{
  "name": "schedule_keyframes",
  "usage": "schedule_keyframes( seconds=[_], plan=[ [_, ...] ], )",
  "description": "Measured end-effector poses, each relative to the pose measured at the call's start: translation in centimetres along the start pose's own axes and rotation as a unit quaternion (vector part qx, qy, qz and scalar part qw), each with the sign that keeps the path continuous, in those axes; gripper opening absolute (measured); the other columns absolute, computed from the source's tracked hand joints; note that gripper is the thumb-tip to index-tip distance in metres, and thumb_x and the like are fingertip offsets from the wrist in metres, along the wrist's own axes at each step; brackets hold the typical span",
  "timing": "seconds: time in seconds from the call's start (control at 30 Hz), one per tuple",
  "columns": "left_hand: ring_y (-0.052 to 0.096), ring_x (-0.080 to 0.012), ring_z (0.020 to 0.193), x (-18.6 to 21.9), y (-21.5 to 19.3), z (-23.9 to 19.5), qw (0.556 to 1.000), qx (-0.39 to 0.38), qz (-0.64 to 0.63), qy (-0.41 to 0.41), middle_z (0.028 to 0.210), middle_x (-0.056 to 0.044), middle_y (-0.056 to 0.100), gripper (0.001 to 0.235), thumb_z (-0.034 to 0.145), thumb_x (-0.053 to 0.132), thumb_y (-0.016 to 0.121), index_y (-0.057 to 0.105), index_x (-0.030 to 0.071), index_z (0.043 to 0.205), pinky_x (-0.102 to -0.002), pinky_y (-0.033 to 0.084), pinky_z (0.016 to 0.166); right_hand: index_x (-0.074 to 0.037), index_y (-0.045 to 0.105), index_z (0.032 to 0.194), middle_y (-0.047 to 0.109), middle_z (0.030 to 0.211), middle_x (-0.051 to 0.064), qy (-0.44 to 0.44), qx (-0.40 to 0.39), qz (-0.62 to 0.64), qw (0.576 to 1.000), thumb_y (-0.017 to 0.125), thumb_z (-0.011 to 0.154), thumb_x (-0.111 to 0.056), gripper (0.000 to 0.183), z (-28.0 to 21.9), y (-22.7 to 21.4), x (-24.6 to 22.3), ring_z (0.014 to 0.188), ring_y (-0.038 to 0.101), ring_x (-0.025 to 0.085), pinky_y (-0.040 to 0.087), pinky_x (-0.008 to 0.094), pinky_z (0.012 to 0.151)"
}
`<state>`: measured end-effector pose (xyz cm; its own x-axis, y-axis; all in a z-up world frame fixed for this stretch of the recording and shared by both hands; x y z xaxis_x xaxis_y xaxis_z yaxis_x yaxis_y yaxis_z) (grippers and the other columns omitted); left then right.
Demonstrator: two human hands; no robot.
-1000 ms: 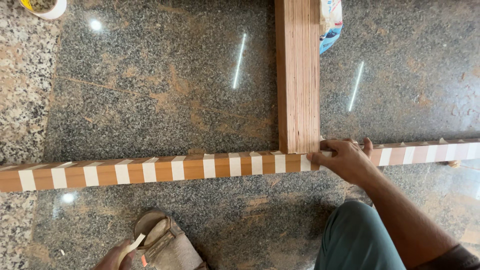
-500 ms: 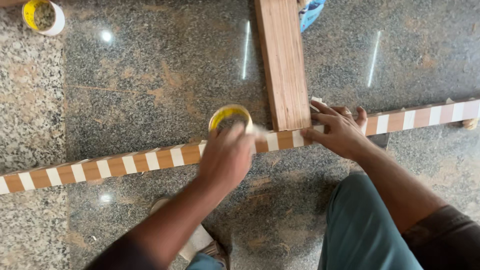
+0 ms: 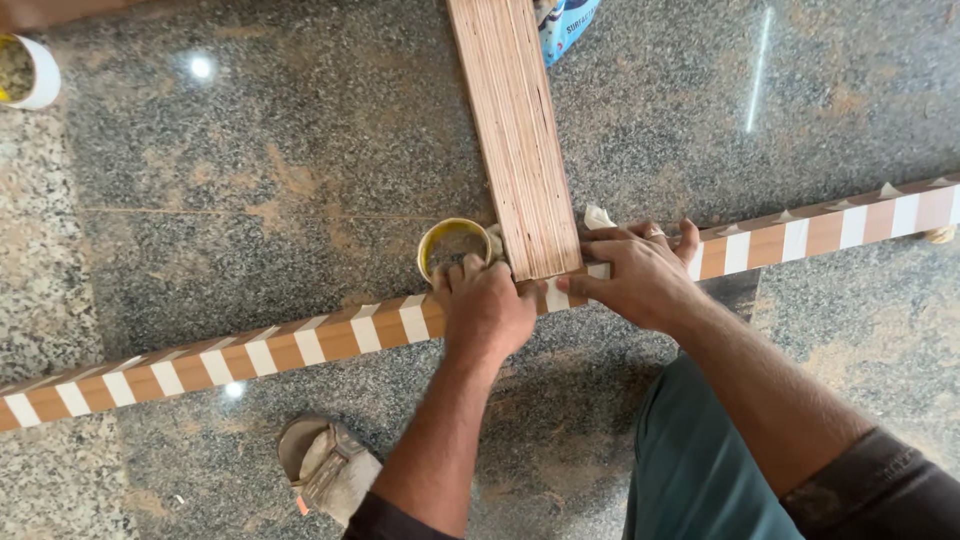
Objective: The person applies white masking tape in a striped pattern along the edges of a wooden frame lying on a tiled floor. They tear pieces of tape and press them down by hand, working along the length of the frame.
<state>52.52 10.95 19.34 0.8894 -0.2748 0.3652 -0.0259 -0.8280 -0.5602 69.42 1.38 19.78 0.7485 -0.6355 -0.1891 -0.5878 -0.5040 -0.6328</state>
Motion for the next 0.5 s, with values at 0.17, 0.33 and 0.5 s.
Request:
schedule_keyframes(
  seconds=[0.17, 0.33, 0.5],
  plan=[
    [0.04, -0.0438, 0.135, 0.5, 1.0, 0.0, 0.998, 0.052, -0.035, -0.019, 0.135, -0.026, 0.051, 0.05, 0.093, 0.044, 0.07, 0.067, -0.002, 0.112, -0.062, 0.016, 0.119, -0.034, 0.078, 0.115, 0.079, 0.108, -0.001, 0.055, -0.068, 0.002, 0.996, 0.049, 0.087, -0.074, 0.057, -0.2, -0.6, -0.7, 0.137, 0.052, 0.027, -0.009, 0.072, 0.124],
    [0.043, -0.04, 0.133, 0.1, 0.6, 0.3, 0.996, 0.079, -0.049, -0.013, 0.129, -0.024, 0.054, 0.045, 0.091, 0.039, 0.073, 0.068, -0.001, 0.111, -0.062, 0.017, 0.119, -0.035, 0.074, 0.12, 0.08, 0.103, 0.0, 0.05, -0.051, 0.018, 0.997, 0.053, 0.085, -0.073, 0.056, -0.3, -1.3, -1.7, 0.131, 0.058, 0.025, -0.008, 0.072, 0.124],
    [0.044, -0.038, 0.133, 0.6, 1.0, 0.0, 0.996, 0.047, -0.062, -0.032, 0.128, -0.02, 0.055, 0.043, 0.091, 0.042, 0.074, 0.069, 0.002, 0.106, -0.061, 0.017, 0.121, -0.033, 0.074, 0.123, 0.08, 0.105, 0.001, 0.053, -0.052, 0.018, 0.997, 0.053, 0.088, -0.072, 0.056, -0.1, -0.4, -0.5, 0.139, 0.049, 0.029, -0.011, 0.071, 0.124]
  ],
)
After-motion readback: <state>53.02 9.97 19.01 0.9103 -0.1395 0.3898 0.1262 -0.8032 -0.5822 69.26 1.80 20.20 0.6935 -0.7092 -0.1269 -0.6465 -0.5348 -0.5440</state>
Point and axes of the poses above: each hand's wrist, its own z-axis towards the middle knuckle, its own y-axis out of the palm, x = y × z, the point moved 1 cm from there along z, towards the middle knuckle
